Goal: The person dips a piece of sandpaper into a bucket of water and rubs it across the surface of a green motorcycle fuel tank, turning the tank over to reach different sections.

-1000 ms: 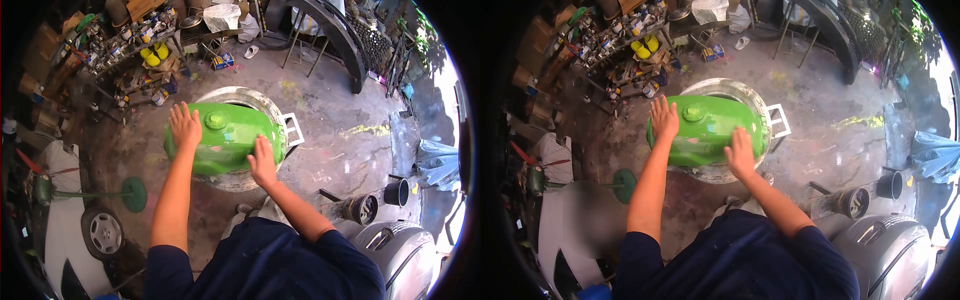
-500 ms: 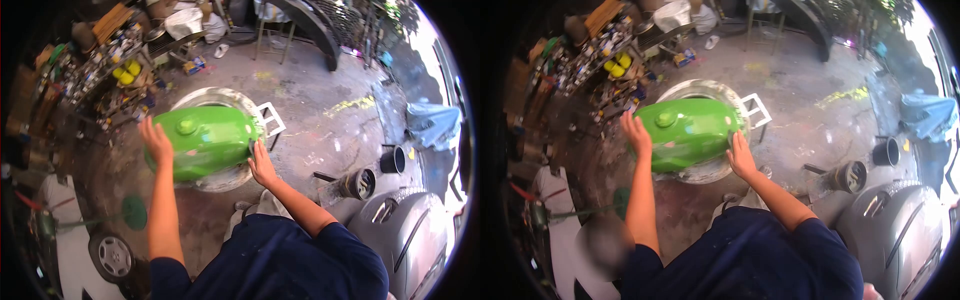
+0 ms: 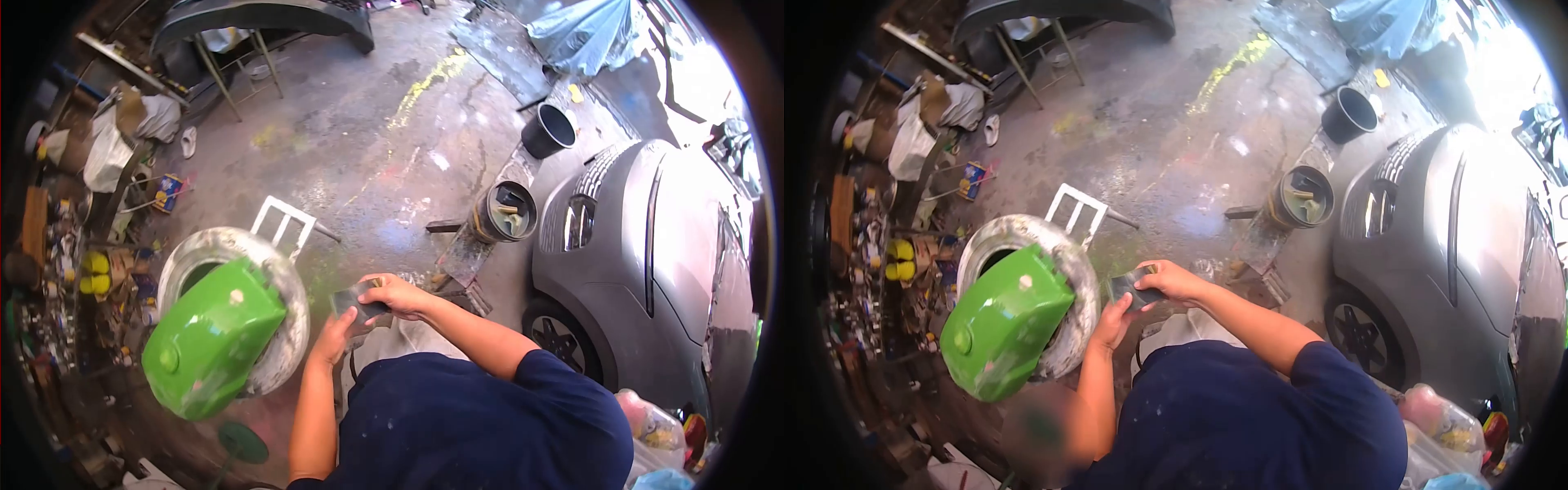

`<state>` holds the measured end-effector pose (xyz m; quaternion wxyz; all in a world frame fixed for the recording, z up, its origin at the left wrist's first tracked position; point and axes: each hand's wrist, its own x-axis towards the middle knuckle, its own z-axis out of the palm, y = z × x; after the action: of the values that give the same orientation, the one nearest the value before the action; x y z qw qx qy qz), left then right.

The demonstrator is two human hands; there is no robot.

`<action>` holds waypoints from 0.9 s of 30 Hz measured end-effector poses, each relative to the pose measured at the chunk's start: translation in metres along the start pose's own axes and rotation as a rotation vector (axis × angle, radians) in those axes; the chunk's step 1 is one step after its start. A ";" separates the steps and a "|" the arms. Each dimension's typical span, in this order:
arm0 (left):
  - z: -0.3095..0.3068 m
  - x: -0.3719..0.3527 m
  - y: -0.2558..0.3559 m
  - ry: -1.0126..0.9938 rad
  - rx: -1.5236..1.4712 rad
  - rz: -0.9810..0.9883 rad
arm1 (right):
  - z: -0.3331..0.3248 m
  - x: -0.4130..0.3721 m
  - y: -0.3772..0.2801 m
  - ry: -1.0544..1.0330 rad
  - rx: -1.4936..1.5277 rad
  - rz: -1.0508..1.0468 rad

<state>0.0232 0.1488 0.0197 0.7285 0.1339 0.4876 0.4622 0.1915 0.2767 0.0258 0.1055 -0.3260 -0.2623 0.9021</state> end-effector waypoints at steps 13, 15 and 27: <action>0.113 0.210 -0.059 0.132 -0.014 -0.226 | -0.360 -0.045 -0.096 0.821 -0.170 -0.385; 0.109 0.212 -0.057 0.144 0.007 -0.209 | -0.479 -0.043 -0.066 1.163 -0.200 -0.412; 0.072 0.178 -0.051 0.194 -0.129 -0.088 | -0.550 -0.061 -0.075 0.427 0.564 -0.367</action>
<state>0.1281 0.2833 -0.0827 0.7046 0.0200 0.5305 0.4708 0.5933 0.5399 -0.2580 0.4024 -0.4122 -0.0303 0.8169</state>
